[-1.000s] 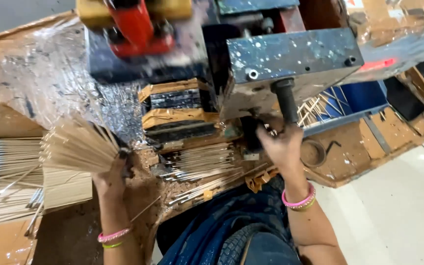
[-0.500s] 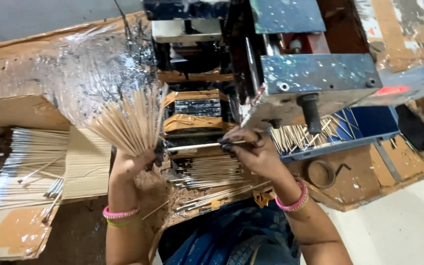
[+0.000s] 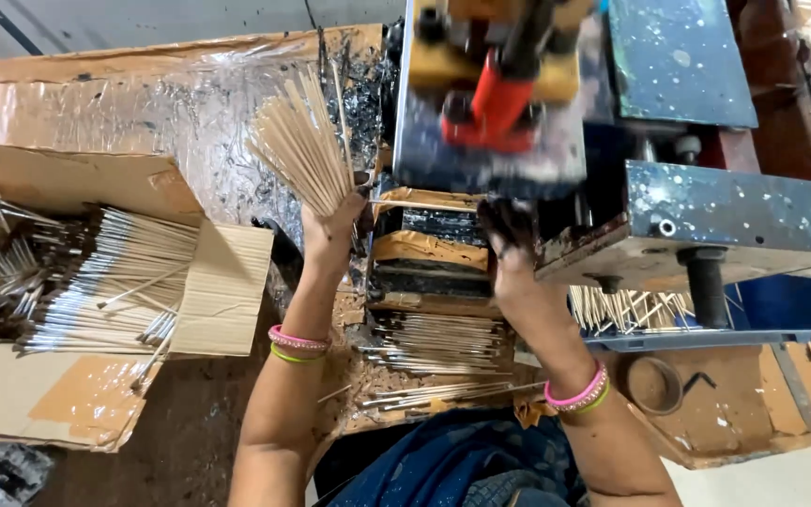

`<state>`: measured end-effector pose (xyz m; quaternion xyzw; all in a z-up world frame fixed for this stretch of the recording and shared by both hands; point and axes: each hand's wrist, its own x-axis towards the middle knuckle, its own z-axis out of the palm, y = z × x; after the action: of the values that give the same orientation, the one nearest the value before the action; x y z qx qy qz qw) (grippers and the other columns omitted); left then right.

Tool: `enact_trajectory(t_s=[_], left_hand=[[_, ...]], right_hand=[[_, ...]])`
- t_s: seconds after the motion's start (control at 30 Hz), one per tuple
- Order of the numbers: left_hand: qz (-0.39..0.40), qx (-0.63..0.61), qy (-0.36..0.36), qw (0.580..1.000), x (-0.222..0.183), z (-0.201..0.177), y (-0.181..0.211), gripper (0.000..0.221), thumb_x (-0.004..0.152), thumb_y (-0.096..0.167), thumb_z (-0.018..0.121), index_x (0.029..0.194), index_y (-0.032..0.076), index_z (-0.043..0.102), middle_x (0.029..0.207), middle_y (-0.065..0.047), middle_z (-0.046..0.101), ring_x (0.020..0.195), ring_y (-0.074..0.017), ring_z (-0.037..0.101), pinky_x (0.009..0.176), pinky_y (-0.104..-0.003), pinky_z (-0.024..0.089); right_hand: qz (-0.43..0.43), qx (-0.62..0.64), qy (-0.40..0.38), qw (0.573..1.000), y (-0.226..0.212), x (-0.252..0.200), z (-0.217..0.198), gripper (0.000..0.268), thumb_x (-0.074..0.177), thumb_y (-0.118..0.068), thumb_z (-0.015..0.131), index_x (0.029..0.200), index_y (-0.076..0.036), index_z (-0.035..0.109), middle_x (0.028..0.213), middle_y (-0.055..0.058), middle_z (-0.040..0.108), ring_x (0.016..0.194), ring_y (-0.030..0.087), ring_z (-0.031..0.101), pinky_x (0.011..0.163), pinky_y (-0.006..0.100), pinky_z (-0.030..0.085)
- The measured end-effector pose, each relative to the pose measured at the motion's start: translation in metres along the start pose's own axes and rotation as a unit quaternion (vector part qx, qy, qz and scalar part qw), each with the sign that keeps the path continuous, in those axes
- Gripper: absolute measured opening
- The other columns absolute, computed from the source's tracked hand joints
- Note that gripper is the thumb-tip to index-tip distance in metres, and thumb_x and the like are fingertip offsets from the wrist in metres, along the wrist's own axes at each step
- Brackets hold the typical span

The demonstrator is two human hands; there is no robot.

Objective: Feeding bamboo sticks into an industrial incense stick coating machine and organizing the finished sticks.

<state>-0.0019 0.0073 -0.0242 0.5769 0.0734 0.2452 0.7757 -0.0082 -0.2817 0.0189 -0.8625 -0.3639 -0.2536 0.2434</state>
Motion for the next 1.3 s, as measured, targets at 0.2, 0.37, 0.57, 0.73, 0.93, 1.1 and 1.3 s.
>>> enact_trajectory(t_s=[0.2, 0.37, 0.57, 0.73, 0.93, 1.1, 1.3], left_hand=[[-0.005, 0.024, -0.017, 1.000, -0.002, 0.000, 0.010, 0.022, 0.089, 0.011, 0.070, 0.106, 0.002, 0.060, 0.095, -0.005, 0.059, 0.085, -0.0141, 0.057, 0.076, -0.031, 0.049], [0.003, 0.035, -0.034, 0.999, 0.002, -0.008, 0.003, 0.018, 0.092, 0.013, 0.068, 0.105, 0.003, 0.062, 0.096, -0.005, 0.062, 0.088, -0.0136, 0.060, 0.082, -0.030, 0.053], [-0.017, 0.051, 0.000, 0.999, -0.037, -0.007, 0.030, 0.030, 0.097, 0.010, 0.069, 0.124, 0.001, 0.058, 0.097, -0.004, 0.058, 0.076, -0.0132, 0.052, 0.060, -0.025, 0.044], [-0.116, 0.159, 0.090, 0.976, -0.093, -0.035, 0.041, 0.051, 0.093, 0.009, 0.066, 0.137, 0.004, 0.042, 0.099, -0.009, 0.066, 0.075, -0.0141, 0.066, 0.056, -0.026, 0.060], [-0.095, 0.072, -0.084, 0.989, -0.134, -0.095, -0.004, 0.018, 0.099, 0.005, 0.066, 0.116, 0.000, 0.062, 0.092, -0.010, 0.070, 0.068, -0.0133, 0.065, 0.054, -0.025, 0.054], [-0.077, 0.116, -0.313, 0.940, -0.131, -0.013, 0.044, 0.042, 0.078, -0.001, 0.070, 0.120, 0.001, 0.065, 0.102, -0.007, 0.071, 0.063, -0.0089, 0.055, 0.046, -0.023, 0.041], [-0.017, 0.086, -0.247, 0.965, -0.073, -0.048, 0.025, 0.031, 0.091, 0.000, 0.072, 0.121, -0.001, 0.065, 0.109, -0.007, 0.066, 0.095, -0.0156, 0.063, 0.076, -0.031, 0.056]], right_hand=[[0.095, -0.049, -0.045, 0.993, -0.009, 0.006, -0.007, 0.033, 0.082, 0.000, 0.061, 0.114, 0.001, 0.071, 0.094, 0.020, 0.068, 0.085, 0.038, 0.065, 0.077, 0.049, 0.052], [-0.111, -0.305, 0.051, 0.944, -0.007, 0.023, -0.031, 0.022, 0.096, -0.006, 0.057, 0.113, 0.000, 0.069, 0.097, 0.016, 0.070, 0.086, 0.032, 0.071, 0.078, 0.046, 0.057], [-0.080, -0.255, -0.009, 0.964, -0.014, 0.020, -0.048, 0.020, 0.100, -0.010, 0.065, 0.115, -0.002, 0.076, 0.091, 0.010, 0.071, 0.061, 0.020, 0.066, 0.045, 0.032, 0.045], [0.172, 0.078, 0.035, 0.981, 0.001, -0.050, -0.067, 0.010, 0.090, -0.012, 0.076, 0.091, -0.002, 0.073, 0.079, 0.011, 0.068, 0.064, 0.027, 0.065, 0.058, 0.040, 0.050], [0.295, 0.003, 0.027, 0.955, 0.030, -0.121, -0.074, 0.032, 0.082, -0.016, 0.079, 0.110, -0.002, 0.072, 0.099, 0.017, 0.072, 0.078, 0.023, 0.068, 0.070, 0.037, 0.056], [0.291, 0.332, -0.149, 0.885, -0.009, -0.098, -0.046, 0.034, 0.091, -0.018, 0.071, 0.123, -0.010, 0.067, 0.082, 0.005, 0.075, 0.058, 0.010, 0.065, 0.056, 0.025, 0.056], [0.156, 0.604, -0.068, 0.778, -0.018, -0.011, -0.049, 0.020, 0.100, 0.000, 0.068, 0.120, -0.006, 0.066, 0.111, 0.009, 0.070, 0.098, 0.013, 0.067, 0.084, 0.027, 0.056]])
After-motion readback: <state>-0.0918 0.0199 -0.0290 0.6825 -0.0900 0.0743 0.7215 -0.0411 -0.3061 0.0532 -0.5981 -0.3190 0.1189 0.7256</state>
